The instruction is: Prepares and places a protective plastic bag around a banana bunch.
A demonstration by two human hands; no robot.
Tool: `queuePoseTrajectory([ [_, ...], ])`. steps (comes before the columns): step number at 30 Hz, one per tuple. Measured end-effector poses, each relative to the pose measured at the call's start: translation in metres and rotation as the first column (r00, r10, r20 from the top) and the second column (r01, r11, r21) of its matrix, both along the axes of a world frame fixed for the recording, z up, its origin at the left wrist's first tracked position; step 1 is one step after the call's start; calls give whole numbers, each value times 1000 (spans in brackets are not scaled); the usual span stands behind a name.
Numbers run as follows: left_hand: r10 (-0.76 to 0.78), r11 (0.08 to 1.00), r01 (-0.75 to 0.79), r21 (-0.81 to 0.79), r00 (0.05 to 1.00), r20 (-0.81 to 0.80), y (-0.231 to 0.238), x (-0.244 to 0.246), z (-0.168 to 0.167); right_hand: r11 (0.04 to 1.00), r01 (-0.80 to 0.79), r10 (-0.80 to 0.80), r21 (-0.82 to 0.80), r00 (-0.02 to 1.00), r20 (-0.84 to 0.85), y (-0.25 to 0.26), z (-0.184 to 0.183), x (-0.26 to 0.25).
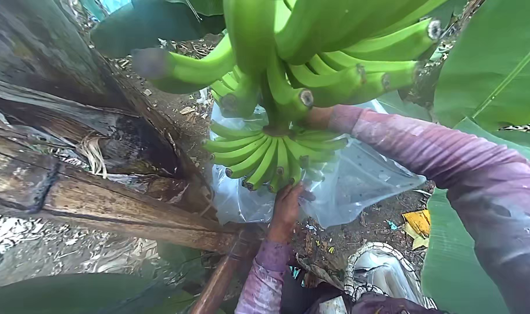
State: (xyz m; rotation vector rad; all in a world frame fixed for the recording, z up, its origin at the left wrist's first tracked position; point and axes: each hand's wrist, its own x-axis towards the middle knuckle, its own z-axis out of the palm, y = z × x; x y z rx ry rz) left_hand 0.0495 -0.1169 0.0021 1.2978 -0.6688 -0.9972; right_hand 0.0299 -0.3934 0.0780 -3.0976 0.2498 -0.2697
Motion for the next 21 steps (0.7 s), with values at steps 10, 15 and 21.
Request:
queuePoseTrajectory([
  [10, 131, 987, -131, 92, 991, -1, -6, 0, 0, 958, -284, 278, 44, 954, 108, 89, 37, -57],
  [15, 49, 998, -46, 37, 995, -88, 0, -6, 2, 983, -171, 110, 64, 835, 539, 65, 51, -118],
  [21, 11, 1000, -9, 7, 962, -272, 0, -23, 10, 571, 349, -722, 743, 645, 251, 23, -47, -260],
])
